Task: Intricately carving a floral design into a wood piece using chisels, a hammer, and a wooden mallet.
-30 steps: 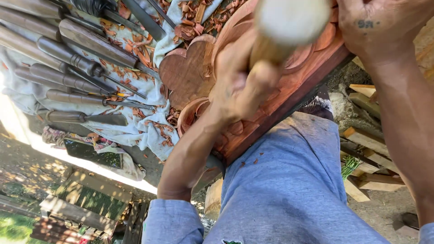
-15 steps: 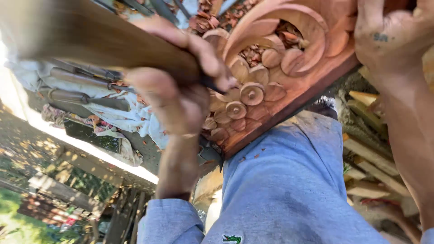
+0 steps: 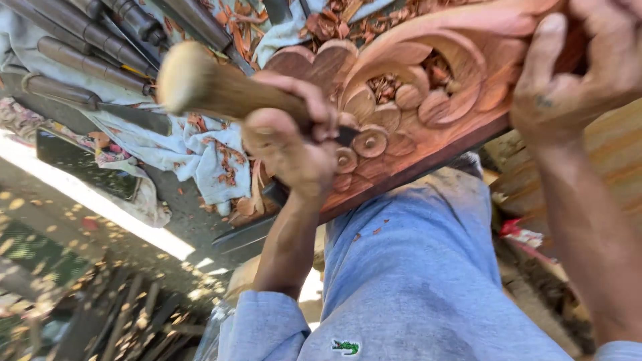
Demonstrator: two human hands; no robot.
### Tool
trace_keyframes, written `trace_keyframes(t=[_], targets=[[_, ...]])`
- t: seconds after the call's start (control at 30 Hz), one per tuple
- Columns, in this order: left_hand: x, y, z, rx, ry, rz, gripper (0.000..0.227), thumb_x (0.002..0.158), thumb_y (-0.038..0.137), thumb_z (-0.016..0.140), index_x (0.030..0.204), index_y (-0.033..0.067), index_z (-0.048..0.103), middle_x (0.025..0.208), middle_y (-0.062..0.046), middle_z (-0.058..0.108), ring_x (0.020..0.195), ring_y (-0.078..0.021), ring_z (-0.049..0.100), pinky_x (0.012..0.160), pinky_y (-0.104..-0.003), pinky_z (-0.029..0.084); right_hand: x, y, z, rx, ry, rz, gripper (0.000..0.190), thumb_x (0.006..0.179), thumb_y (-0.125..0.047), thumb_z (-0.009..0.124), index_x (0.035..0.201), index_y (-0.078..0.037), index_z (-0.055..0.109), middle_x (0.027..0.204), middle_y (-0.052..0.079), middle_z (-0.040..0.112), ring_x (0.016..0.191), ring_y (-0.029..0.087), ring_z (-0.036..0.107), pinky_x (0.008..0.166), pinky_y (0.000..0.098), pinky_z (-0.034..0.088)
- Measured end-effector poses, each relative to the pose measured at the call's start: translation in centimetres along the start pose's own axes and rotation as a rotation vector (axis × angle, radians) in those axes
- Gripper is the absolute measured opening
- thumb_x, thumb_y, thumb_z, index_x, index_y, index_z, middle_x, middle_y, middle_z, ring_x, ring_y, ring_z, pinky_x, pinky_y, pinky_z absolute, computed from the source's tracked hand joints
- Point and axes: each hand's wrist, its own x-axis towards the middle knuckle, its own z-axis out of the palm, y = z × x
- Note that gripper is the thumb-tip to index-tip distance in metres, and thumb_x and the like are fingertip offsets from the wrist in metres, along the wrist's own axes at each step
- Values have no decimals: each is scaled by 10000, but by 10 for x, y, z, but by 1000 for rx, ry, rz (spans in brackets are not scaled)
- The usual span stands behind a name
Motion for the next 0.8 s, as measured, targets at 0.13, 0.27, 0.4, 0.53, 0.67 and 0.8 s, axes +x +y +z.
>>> trace_keyframes(t=[0.13,0.27,0.4,0.53,0.67,0.8], targets=[[48,45,0,28,102,84,450,1170,406,563,1348,1,479,818,-95,574,575,-134,473,558,-254,429,26,-19,-2,-359,102,-23,157,1057,-261,738,1089,-117,790,1231,66,712,1265,323,560,1146,568,178],[121,21,23,339,18,117,573,1117,188,614,1578,41,308,1020,-124,621,728,-166,601,612,-315,558,14,-15,-1,-456,79,58,190,1038,-385,696,1036,-231,807,1240,-40,695,1338,255,459,1206,558,-31],[159,-47,83,1167,-10,581,342,1089,242,623,1388,190,465,1026,-88,617,827,-181,675,728,-312,577,20,-23,-8,-400,56,31,156,1045,-354,711,1027,-225,797,1268,-32,688,1342,286,462,1212,625,-6],[158,-59,132,1236,36,349,475,945,223,676,1397,92,610,934,-183,576,666,-312,655,568,-406,542,23,-27,-11,-328,-11,42,182,1033,-369,690,1029,-211,780,1291,-24,675,1347,290,452,1191,621,14],[165,-76,108,1360,76,464,419,956,245,718,1329,75,634,974,-193,576,735,-329,650,565,-395,546,26,-25,-16,-363,-41,-22,202,1040,-387,702,1094,-218,799,1302,-18,672,1308,283,458,1172,617,30],[174,-39,51,1372,117,468,191,991,159,715,1160,109,643,1042,-129,635,887,-297,685,779,-384,564,22,-23,-23,-343,-138,-46,290,1061,-442,701,1164,-182,777,1345,24,647,1322,274,485,1158,624,12]])
